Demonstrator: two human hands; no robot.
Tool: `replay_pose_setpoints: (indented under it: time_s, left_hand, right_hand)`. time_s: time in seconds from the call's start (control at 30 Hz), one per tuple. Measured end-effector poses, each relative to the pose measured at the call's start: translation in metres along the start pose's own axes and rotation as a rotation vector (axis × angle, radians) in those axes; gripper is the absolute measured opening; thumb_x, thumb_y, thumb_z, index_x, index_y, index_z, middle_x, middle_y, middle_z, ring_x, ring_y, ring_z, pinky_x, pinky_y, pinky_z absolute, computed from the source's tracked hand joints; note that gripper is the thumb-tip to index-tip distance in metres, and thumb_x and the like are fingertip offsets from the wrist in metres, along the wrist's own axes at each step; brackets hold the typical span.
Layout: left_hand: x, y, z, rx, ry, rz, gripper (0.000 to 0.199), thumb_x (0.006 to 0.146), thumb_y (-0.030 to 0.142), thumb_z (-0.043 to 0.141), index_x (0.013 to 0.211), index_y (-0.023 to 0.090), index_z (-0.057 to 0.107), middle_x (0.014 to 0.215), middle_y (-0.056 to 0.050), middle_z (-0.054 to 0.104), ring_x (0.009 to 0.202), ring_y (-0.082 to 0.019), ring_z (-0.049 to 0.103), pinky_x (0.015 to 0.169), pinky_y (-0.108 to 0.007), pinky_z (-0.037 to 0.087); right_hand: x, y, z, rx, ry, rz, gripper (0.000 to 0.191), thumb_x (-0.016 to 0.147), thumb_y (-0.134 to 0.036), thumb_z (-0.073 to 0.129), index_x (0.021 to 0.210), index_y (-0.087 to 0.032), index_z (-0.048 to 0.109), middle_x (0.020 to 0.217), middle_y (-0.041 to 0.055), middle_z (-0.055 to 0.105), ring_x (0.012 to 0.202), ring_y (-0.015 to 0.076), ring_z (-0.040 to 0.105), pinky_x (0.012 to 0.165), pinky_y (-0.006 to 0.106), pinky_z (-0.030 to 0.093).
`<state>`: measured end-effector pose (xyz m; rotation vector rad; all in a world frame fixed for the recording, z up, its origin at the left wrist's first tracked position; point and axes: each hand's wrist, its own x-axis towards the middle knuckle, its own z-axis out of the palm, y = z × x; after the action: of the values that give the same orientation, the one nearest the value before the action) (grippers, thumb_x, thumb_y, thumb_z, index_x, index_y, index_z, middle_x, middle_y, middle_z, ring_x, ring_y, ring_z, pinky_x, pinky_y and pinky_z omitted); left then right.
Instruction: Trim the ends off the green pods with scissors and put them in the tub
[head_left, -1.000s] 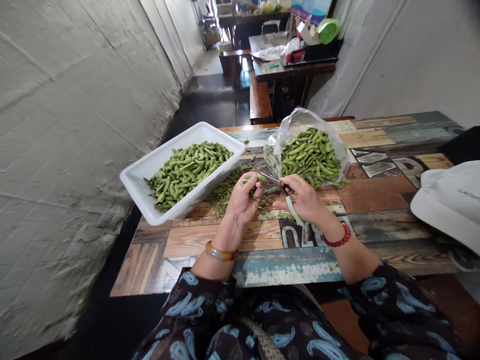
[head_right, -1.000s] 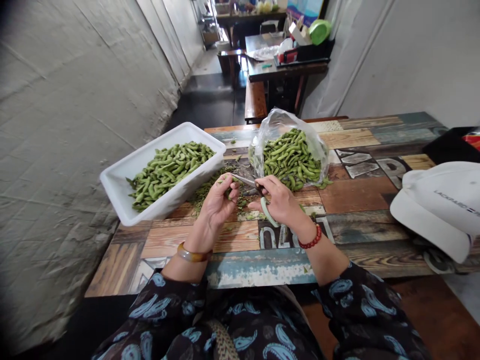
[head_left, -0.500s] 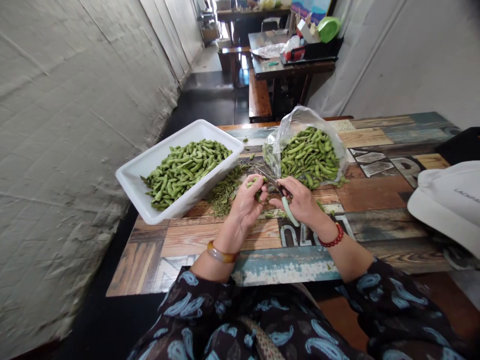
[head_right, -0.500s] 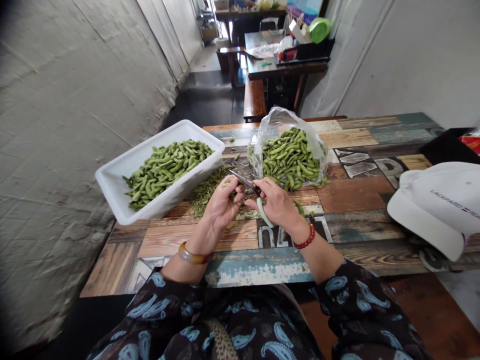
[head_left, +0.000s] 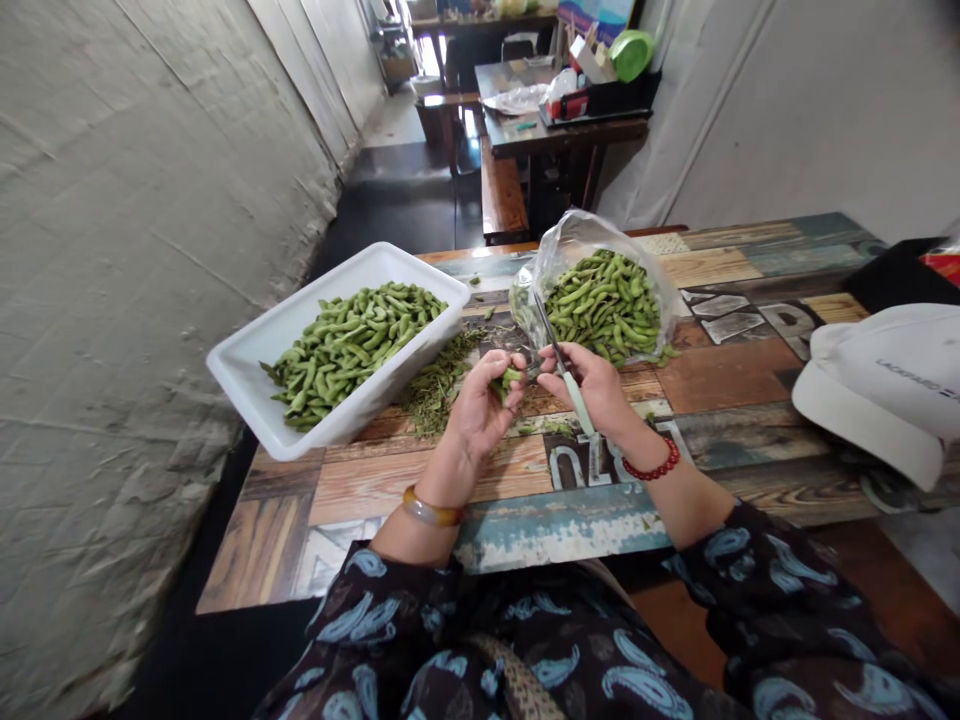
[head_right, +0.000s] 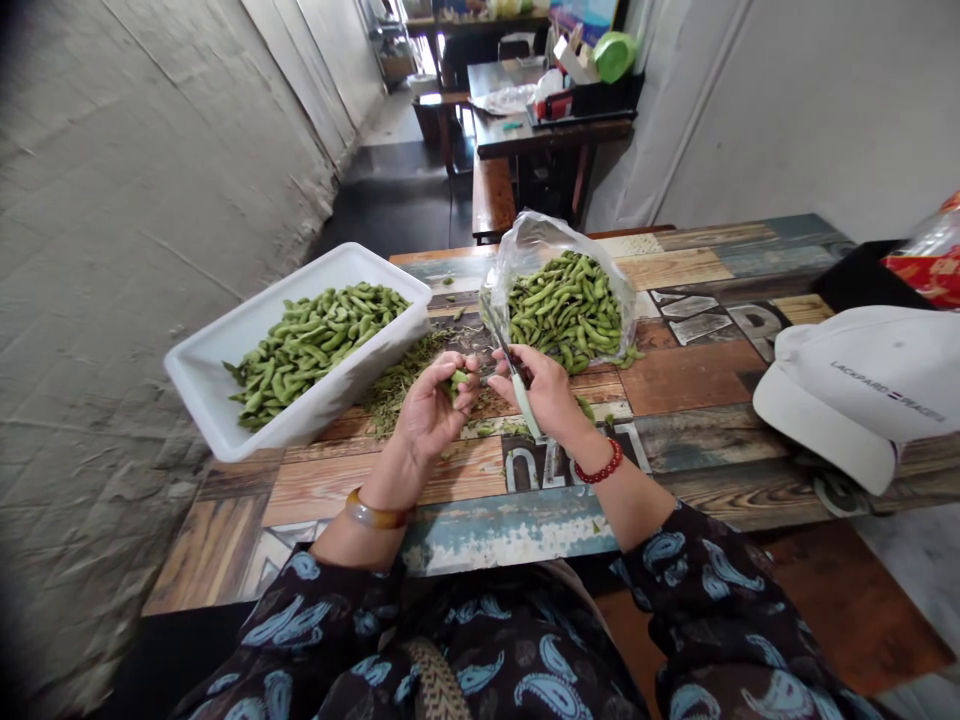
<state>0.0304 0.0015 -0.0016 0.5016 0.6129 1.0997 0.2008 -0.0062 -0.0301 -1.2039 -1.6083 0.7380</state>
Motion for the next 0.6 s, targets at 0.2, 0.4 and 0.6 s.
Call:
replay_pose_setpoints:
  time_s: [0.2, 0.4, 0.6]
  left_hand:
    - [-0.008, -0.004, 0.009, 0.309, -0.062, 0.051, 0.020, 0.064, 0.017, 0.066, 0.082, 0.018, 0.057, 0.086, -0.001, 0.061, 0.062, -0.007, 0.052, 0.043, -0.013, 0.034]
    - [-0.010, -0.005, 0.012, 0.429, -0.053, 0.070, 0.024, 0.064, 0.016, 0.064, 0.086, 0.019, 0.057, 0.090, 0.001, 0.061, 0.062, -0.006, 0.051, 0.049, -0.015, 0.040]
    - [-0.010, -0.007, 0.013, 0.515, -0.036, 0.110, 0.026, 0.064, 0.014, 0.063, 0.089, 0.019, 0.059, 0.093, 0.000, 0.062, 0.058, -0.005, 0.050, 0.047, -0.016, 0.036]
  right_hand:
    - [-0.003, -0.011, 0.003, 0.216, -0.057, 0.089, 0.027, 0.081, -0.036, 0.067, 0.101, -0.020, 0.063, 0.086, 0.0006, 0.065, 0.067, 0.0120, 0.060, 0.063, 0.025, 0.052]
    - [-0.003, -0.009, 0.009, 0.258, -0.021, 0.130, 0.027, 0.079, -0.032, 0.065, 0.102, -0.019, 0.061, 0.088, 0.0013, 0.067, 0.070, 0.0129, 0.061, 0.066, 0.026, 0.052]
    - [-0.002, -0.010, 0.011, 0.220, -0.004, 0.111, 0.028, 0.076, -0.030, 0.064, 0.102, -0.019, 0.063, 0.089, 0.0022, 0.068, 0.073, 0.0140, 0.062, 0.071, 0.027, 0.052]
